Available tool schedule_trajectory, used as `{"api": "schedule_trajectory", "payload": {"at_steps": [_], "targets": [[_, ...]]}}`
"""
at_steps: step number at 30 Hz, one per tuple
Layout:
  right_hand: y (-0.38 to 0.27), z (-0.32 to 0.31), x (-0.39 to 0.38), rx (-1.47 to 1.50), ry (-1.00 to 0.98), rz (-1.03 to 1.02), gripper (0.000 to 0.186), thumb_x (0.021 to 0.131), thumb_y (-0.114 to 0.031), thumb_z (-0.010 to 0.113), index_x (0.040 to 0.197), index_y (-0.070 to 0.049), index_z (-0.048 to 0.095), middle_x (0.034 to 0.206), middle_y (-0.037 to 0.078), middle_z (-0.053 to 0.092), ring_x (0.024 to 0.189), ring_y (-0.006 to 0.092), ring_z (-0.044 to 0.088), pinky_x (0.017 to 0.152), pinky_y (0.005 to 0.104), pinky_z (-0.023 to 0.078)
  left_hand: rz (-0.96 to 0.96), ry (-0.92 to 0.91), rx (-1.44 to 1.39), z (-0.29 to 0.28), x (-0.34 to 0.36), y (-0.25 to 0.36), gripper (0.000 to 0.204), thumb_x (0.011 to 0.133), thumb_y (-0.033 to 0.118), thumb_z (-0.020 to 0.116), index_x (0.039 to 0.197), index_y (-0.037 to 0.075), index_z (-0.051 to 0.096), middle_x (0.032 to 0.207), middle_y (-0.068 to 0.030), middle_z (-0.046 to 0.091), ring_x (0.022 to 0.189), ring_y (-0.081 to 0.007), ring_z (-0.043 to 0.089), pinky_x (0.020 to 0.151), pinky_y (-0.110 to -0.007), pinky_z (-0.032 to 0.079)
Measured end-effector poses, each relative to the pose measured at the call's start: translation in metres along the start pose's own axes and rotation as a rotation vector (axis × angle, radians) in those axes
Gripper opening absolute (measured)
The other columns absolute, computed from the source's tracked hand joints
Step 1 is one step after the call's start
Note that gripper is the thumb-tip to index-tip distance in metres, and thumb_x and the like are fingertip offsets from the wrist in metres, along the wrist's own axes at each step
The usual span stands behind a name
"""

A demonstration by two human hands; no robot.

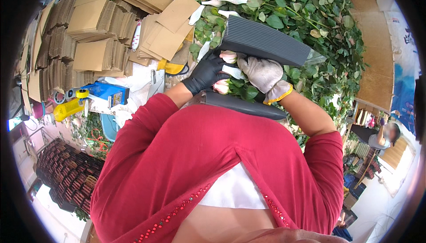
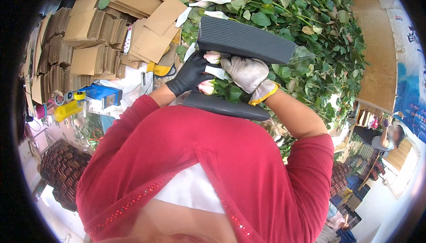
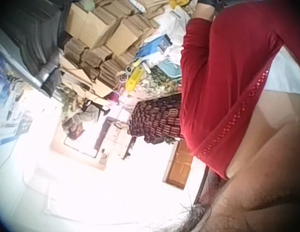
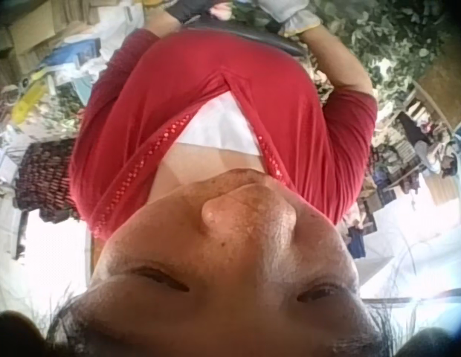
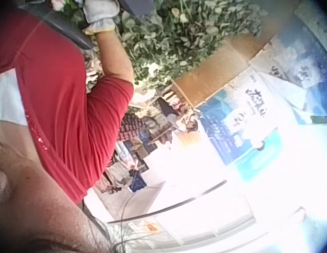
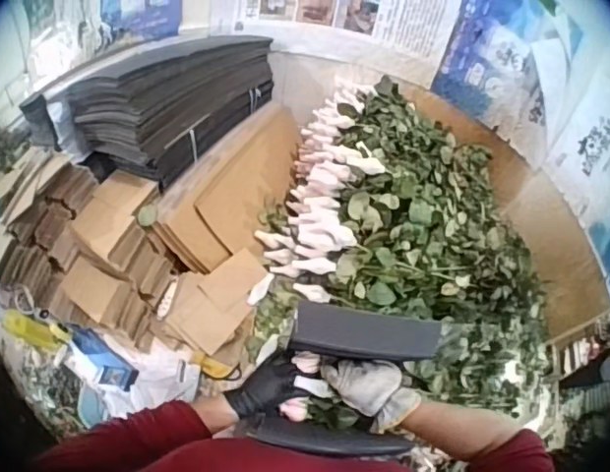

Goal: The person arranges white flowers with green leaves into black rectangular boxes. They place the flowers into the boxes, adjust their positions, and occasionally add leaves. The person also handles clear plastic covers and stacks the boxes.

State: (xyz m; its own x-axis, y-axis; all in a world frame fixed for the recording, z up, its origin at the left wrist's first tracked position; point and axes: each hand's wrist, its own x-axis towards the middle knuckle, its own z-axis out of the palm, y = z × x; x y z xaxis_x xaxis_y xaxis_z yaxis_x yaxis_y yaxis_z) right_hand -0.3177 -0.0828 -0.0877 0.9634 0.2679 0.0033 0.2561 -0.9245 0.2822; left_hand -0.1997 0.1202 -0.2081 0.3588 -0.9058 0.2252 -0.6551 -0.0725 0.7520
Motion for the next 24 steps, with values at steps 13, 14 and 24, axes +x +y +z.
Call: {"api": "schedule_trajectory", "payload": {"at_steps": [13, 14, 24], "targets": [[-0.005, 0.010, 0.002, 0.153, -0.229, 0.067, 0.030, 0.095, -0.020, 0.053, 0.123, -0.016, 0.062, 0.088, 0.007, 0.068, 0.075, 0.0250, 0.073, 0.064, 0.0399, 0.059, 0.024, -0.023, -0.005, -0.007, 0.014, -0.012, 0.047, 0.077, 0.040, 0.082, 0.120, 0.021, 0.077, 0.146, -0.0031, 0.060, 0.133, -0.0274, 0.053, 0.111, -0.045, 0.039], [-0.005, 0.007, 0.003, 0.183, -0.222, 0.062, 0.029, 0.095, -0.020, 0.053, 0.122, -0.016, 0.063, 0.089, 0.007, 0.069, 0.076, 0.0261, 0.073, 0.064, 0.0406, 0.060, 0.006, -0.042, -0.091, -0.008, 0.015, -0.015, 0.041, 0.078, 0.041, 0.081, 0.115, 0.023, 0.080, 0.147, -0.0021, 0.061, 0.134, -0.0266, 0.053, 0.111, -0.045, 0.038], [-0.021, -0.047, 0.049, 0.423, -0.479, 0.032, 0.018, 0.086, -0.020, 0.071, 0.099, -0.008, 0.066, 0.083, 0.013, 0.071, 0.068, 0.0347, 0.072, 0.060, 0.0420, 0.058, 0.158, 0.064, 0.147, 0.005, 0.008, -0.027, 0.051, 0.080, 0.028, 0.079, 0.129, 0.017, 0.070, 0.143, -0.0091, 0.062, 0.129, -0.0321, 0.055, 0.111, -0.048, 0.037]]}}
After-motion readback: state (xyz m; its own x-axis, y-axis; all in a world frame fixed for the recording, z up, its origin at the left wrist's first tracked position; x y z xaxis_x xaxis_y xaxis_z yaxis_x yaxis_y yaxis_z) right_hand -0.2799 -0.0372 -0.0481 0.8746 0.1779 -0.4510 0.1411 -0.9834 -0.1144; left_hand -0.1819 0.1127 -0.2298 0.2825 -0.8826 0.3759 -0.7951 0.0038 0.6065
